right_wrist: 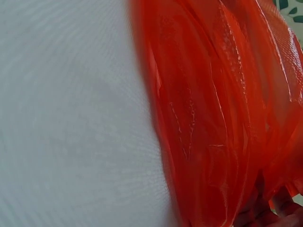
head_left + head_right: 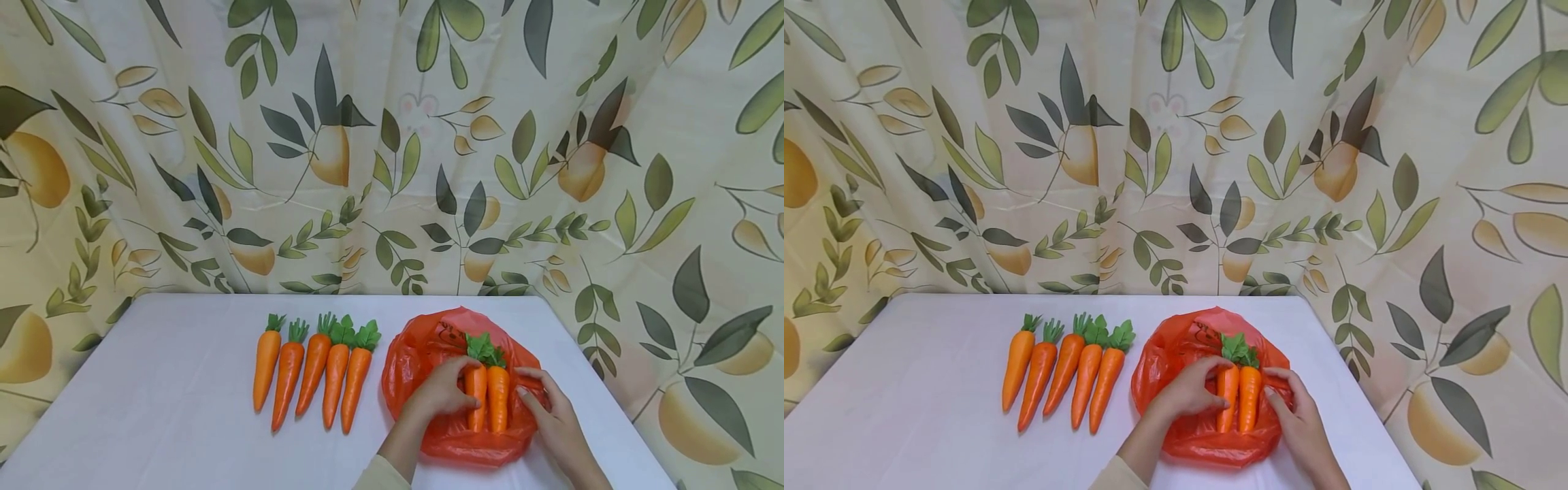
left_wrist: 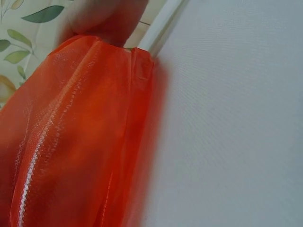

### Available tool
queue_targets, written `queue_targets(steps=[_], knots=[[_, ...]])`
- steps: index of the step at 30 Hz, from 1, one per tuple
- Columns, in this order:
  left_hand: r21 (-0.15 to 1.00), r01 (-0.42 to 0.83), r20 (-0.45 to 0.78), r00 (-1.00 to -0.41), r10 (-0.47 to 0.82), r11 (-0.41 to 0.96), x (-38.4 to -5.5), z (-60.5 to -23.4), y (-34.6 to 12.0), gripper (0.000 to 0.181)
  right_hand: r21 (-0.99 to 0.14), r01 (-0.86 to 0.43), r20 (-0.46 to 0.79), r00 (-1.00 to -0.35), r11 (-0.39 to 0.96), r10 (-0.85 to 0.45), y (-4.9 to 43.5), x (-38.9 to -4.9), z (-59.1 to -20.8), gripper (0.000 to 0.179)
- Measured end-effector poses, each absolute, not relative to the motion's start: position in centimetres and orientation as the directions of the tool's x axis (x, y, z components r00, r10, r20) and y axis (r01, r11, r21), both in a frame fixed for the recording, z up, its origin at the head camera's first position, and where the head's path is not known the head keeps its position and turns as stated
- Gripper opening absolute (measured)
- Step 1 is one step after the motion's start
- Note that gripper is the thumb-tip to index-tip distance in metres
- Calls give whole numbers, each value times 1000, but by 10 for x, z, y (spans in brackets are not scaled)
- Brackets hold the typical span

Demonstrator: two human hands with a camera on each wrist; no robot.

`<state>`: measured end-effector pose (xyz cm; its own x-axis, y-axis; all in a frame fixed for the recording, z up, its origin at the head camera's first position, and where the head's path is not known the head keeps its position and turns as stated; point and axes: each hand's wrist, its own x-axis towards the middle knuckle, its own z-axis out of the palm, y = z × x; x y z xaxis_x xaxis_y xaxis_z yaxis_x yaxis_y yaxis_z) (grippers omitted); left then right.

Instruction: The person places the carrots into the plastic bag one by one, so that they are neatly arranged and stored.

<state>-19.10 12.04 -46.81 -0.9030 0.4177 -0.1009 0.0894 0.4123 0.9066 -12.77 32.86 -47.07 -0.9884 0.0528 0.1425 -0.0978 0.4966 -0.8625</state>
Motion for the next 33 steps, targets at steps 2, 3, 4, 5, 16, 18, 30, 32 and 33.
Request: queue_targets(steps=[2, 3, 4, 5, 16, 18, 30, 32, 33], knots=[[903, 102, -95, -901, 424, 417, -191, -469, 120, 59, -861, -115, 161, -986, 496, 51, 329, -128, -472, 36], [901, 107, -92, -900, 427, 421, -191, -469, 120, 59, -861, -120, 166, -985, 494, 50, 329, -128, -472, 36], [899, 113, -90, -898, 430, 424, -192, -469, 120, 60, -862, -124, 170, -984, 492, 49, 329, -128, -472, 36], [896, 117, -90, -897, 433, 429, -192, -469, 120, 60, -861, -128, 173, -984, 491, 46, 329, -127, -472, 36], [869, 157, -97, -876, 473, 470, -192, -457, 115, 57, -863, -116, 160, -986, 492, 47, 331, -129, -474, 37], [852, 190, -82, -871, 484, 487, -192, -454, 113, 55, -861, -120, 163, -986, 494, 46, 332, -129, -475, 37], [734, 312, 15, -895, 446, 603, -192, -433, 86, 40, -864, -154, 194, -980, 479, 35, 331, -128, -475, 35], [718, 325, 23, -895, 446, 615, -191, -427, 81, 40, -864, -150, 190, -981, 481, 34, 331, -128, -475, 36], [710, 334, 26, -893, 450, 620, -190, -425, 77, 39, -863, -147, 187, -982, 484, 35, 331, -128, -475, 36]])
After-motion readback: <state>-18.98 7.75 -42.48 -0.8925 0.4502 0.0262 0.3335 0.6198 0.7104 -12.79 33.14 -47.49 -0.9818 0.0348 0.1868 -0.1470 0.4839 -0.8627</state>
